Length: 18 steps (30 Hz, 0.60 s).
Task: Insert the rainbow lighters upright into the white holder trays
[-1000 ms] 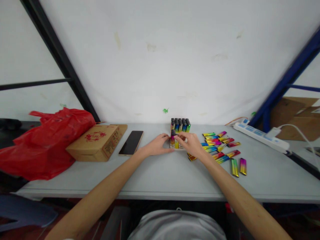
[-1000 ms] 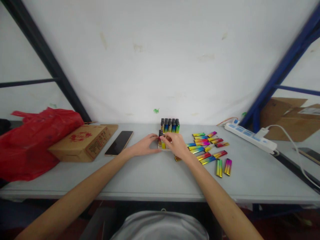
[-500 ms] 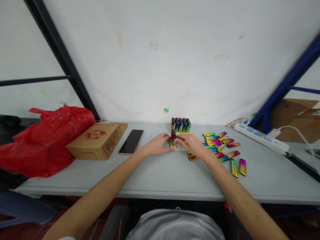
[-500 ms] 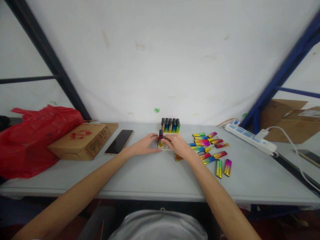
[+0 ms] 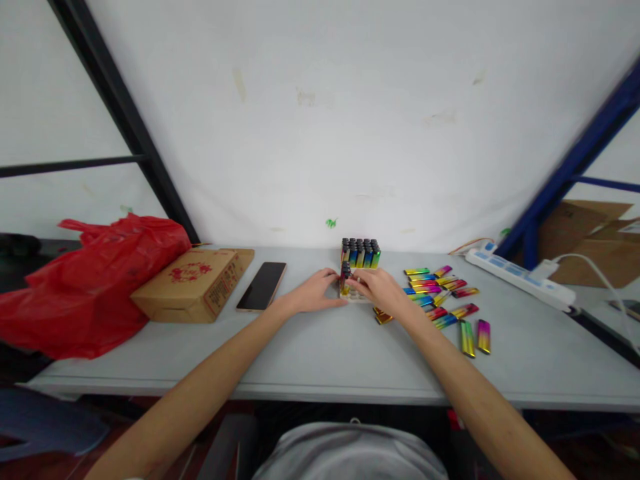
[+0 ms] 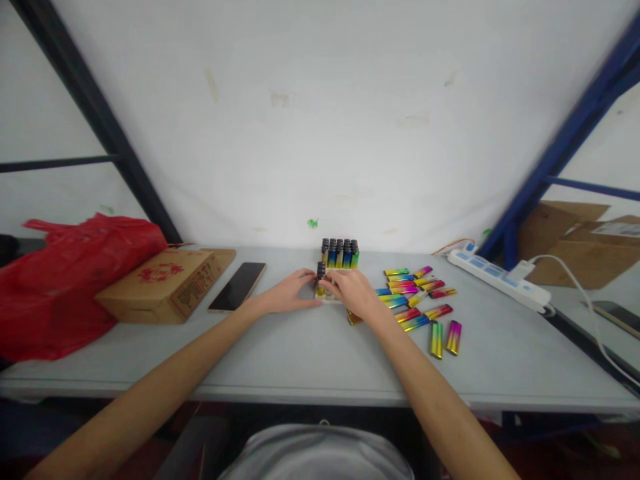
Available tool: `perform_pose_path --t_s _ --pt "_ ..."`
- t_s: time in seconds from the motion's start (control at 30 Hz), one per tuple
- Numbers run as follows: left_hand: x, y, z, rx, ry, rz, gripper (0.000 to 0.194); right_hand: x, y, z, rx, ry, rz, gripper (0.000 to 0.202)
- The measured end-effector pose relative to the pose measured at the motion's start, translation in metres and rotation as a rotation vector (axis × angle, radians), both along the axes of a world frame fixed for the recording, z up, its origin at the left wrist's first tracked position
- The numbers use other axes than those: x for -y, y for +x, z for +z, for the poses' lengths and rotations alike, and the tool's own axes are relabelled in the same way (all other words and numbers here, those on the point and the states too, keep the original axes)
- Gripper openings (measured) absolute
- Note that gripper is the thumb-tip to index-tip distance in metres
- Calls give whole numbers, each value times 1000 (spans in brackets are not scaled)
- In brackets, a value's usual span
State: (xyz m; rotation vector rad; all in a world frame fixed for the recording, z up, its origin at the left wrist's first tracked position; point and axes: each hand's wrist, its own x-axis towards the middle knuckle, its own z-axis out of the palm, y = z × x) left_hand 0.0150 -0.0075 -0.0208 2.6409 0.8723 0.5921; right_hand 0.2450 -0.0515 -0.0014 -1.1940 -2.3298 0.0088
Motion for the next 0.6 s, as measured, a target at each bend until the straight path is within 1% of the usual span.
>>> perform_pose_path --t_s 0.1,0.17,0.2,0.27,0.37,0.4,0.47,0.53,0.6 --pt "-1 0 -1 -7 5 2 61 1 5 4 23 -41 -4 37" --pt "-1 -1 -1 -4 6 12 62 -1 15 7 32 -37 -70 42" --pt "-1 -1 -1 -2 4 16 62 -3 22 8 36 -25 -129 43" --pt "0 0 0 -6 -2 24 63 -9 40 8 56 -14 -290 42" --pt "1 0 1 -12 -8 27 63 -18 73 2 131 -73 -628 36" --pt "1 0 2 -10 -9 27 63 -21 83 -1 161 -106 -734 40" --pt "2 0 3 -2 -11 28 61 -24 99 -8 203 -190 -902 51" --pt "2 0 3 4 -9 31 61 -27 107 -12 227 -270 -996 61" --pt "2 0 3 0 -6 34 61 -30 109 -14 246 -320 -1023 66"
